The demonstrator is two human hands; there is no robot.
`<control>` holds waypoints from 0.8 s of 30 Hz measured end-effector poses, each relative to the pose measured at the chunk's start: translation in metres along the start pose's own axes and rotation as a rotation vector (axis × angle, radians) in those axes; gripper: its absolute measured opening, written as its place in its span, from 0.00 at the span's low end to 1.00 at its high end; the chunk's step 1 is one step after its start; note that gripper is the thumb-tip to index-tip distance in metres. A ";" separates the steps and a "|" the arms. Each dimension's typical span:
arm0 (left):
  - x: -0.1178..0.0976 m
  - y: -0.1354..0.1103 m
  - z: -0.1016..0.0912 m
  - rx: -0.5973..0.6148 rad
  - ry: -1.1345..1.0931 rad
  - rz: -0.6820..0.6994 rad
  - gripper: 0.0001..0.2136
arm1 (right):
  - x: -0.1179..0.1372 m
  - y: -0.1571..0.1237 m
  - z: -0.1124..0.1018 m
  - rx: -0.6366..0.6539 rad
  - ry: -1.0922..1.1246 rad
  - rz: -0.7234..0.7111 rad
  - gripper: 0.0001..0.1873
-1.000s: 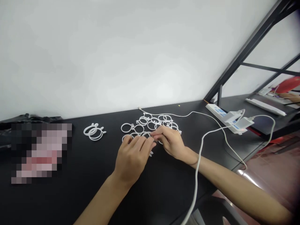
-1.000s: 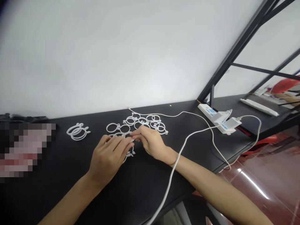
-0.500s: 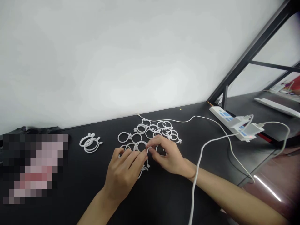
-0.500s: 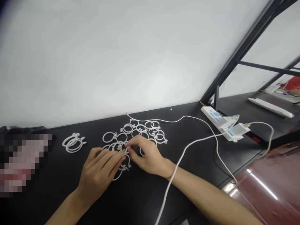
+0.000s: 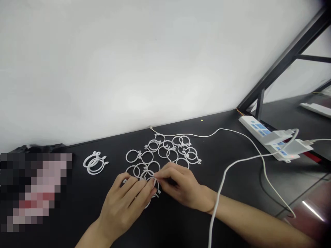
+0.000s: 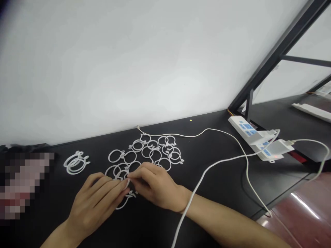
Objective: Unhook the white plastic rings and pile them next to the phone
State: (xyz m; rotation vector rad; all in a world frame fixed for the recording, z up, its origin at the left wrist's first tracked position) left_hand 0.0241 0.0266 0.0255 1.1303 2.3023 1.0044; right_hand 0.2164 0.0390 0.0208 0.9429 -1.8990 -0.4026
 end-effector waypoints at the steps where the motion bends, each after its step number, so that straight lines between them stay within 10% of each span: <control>1: 0.000 0.001 0.000 0.006 0.001 0.004 0.06 | -0.001 0.001 0.000 -0.005 -0.025 0.002 0.08; 8: 0.019 -0.004 -0.010 0.010 0.192 -0.068 0.07 | -0.011 0.010 -0.012 0.046 -0.374 0.041 0.07; 14: 0.061 -0.024 -0.025 0.095 0.506 -0.400 0.05 | -0.031 0.008 -0.061 -0.028 -0.685 0.267 0.08; 24: 0.068 -0.053 -0.031 0.252 0.559 -0.594 0.10 | -0.050 -0.006 -0.074 0.086 -0.642 0.353 0.04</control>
Point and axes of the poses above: each hand's wrist, its own y-axis towards the middle knuckle, its own z-axis out of the palm, x = y × z, the point moved 1 cm from there along y, towards the middle knuckle, and after that the axes turned 3 degrees about -z, right-handed, at the moved point
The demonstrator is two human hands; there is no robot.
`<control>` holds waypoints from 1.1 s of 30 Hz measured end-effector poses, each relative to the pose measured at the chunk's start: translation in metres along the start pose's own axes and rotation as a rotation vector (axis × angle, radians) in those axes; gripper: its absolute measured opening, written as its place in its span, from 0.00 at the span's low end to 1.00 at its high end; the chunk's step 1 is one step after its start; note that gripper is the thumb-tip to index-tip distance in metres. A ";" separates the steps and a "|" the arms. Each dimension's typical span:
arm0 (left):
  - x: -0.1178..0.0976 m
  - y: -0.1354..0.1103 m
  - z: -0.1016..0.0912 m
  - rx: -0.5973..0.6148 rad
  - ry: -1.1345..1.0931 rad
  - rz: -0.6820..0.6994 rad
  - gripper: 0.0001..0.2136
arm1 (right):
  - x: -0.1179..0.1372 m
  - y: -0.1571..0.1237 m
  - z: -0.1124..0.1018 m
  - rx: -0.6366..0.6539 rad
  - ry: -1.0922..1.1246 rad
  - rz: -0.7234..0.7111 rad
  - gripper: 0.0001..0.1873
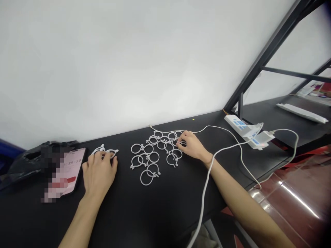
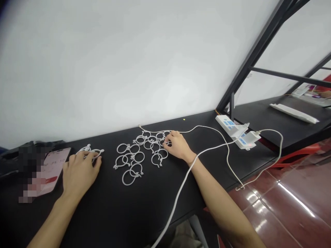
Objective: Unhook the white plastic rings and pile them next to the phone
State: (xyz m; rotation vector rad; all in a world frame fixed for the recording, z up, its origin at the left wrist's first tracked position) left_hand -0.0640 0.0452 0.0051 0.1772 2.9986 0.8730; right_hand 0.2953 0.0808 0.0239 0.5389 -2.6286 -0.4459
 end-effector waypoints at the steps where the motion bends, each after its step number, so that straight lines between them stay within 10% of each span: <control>1: -0.001 -0.001 -0.001 -0.002 -0.004 -0.002 0.10 | 0.001 0.001 -0.001 -0.015 0.015 0.000 0.05; 10: -0.023 -0.003 -0.018 -0.168 -0.186 0.022 0.13 | 0.018 0.002 -0.013 -0.241 0.276 0.054 0.08; 19: -0.094 -0.021 -0.033 -0.150 -0.480 0.337 0.08 | 0.091 -0.008 0.016 -0.068 0.609 -0.087 0.06; 33: -0.085 -0.014 -0.029 -0.067 -0.673 0.433 0.10 | 0.093 -0.015 0.018 0.036 0.669 -0.284 0.12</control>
Point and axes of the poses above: each hand's wrist, its own y-axis towards the middle knuckle, its own z-axis out of the palm, x = y × z, the point moved 1 cm from there along y, towards the middle knuckle, and after that the axes turned 3 degrees about -z, right-handed, at the moved point
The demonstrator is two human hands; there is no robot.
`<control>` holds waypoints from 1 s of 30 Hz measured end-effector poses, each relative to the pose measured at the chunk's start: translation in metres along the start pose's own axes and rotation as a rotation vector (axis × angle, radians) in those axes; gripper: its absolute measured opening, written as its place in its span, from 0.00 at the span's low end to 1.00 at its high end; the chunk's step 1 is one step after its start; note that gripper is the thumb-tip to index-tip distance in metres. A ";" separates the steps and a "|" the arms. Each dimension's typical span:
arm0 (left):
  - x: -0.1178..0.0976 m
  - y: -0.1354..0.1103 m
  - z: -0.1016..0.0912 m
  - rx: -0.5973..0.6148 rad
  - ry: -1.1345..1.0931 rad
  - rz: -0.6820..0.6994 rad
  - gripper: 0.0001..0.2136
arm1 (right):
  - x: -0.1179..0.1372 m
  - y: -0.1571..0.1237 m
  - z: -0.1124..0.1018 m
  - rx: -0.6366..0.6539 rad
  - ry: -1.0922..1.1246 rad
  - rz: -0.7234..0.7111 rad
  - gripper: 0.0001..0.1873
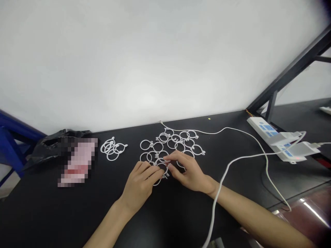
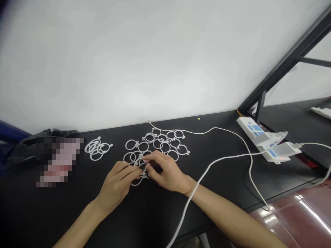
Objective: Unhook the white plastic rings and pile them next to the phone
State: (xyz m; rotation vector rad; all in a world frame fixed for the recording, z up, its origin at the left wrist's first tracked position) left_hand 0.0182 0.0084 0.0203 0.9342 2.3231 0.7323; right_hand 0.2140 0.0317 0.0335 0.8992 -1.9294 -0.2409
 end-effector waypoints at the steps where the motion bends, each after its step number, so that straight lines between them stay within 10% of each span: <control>1: 0.001 0.000 0.000 -0.001 -0.002 0.000 0.11 | -0.001 0.000 0.000 0.011 0.006 -0.001 0.11; 14: 0.004 -0.004 0.001 -0.012 0.076 -0.047 0.06 | -0.012 0.001 0.003 -0.030 -0.073 -0.010 0.10; 24: 0.069 -0.023 -0.035 -0.050 0.539 -0.483 0.08 | -0.026 0.002 -0.016 -0.127 -0.278 0.072 0.07; 30: 0.066 -0.026 -0.030 0.010 0.546 -0.531 0.10 | -0.029 0.001 -0.015 -0.087 -0.341 0.088 0.07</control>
Point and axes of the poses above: each hand's wrist, its own y-axis towards the middle knuckle, its own z-axis out of the palm, x = y × z, the point moved 1 cm from there along y, towards the middle knuckle, and after that the axes turned 3 degrees about -z, right-handed, at the moved point
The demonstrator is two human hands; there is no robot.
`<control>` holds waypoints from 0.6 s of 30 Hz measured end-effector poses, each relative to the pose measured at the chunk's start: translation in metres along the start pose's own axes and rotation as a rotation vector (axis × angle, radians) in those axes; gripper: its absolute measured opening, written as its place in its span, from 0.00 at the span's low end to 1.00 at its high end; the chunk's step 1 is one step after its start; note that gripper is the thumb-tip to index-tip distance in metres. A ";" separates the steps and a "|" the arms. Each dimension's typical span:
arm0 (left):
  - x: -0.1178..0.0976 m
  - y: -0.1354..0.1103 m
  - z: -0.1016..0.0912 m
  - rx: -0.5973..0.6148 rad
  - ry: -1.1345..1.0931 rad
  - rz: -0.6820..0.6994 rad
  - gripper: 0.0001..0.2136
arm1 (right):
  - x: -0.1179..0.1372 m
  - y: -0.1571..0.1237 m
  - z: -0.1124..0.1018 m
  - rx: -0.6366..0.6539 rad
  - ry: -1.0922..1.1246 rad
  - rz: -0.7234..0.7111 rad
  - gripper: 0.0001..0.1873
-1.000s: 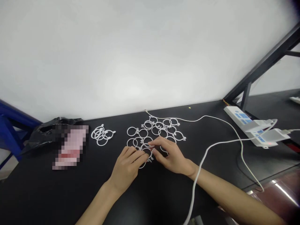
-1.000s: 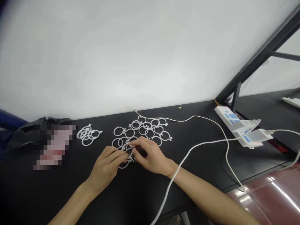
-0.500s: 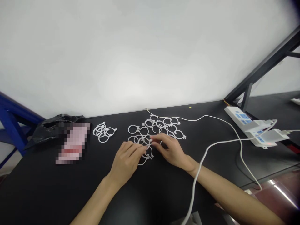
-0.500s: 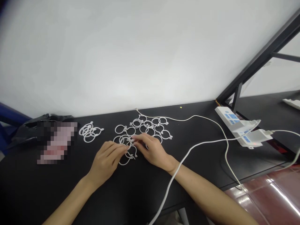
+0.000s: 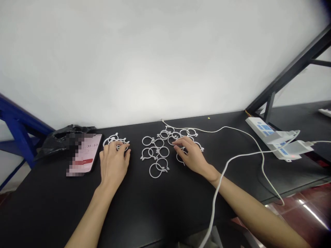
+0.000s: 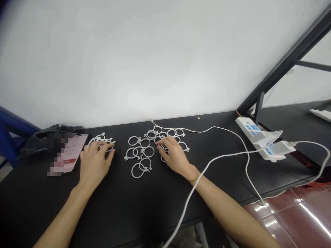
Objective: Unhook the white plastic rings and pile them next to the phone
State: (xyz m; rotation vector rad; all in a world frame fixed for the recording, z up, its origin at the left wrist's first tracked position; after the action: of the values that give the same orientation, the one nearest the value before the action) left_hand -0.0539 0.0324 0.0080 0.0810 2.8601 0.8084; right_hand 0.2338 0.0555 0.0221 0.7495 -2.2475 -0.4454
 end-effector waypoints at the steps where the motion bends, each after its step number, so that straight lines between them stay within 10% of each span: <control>1: -0.004 -0.001 0.000 0.005 -0.019 0.008 0.09 | -0.001 0.000 0.000 0.012 -0.011 0.000 0.07; 18: -0.043 -0.009 -0.001 0.284 -0.459 0.278 0.09 | -0.007 0.001 0.002 0.164 -0.108 0.035 0.06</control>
State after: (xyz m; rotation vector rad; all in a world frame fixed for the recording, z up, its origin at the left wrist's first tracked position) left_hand -0.0119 0.0198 0.0104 0.6240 2.5238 0.3520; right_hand 0.2357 0.0611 0.0177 0.7845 -2.4164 -0.2942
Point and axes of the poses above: each hand's wrist, its own y-axis towards the middle knuckle, its own z-axis out of the palm, x = y × z, the point moved 1 cm from there along y, towards the middle knuckle, and after that the axes turned 3 degrees about -z, right-handed, at the moved point
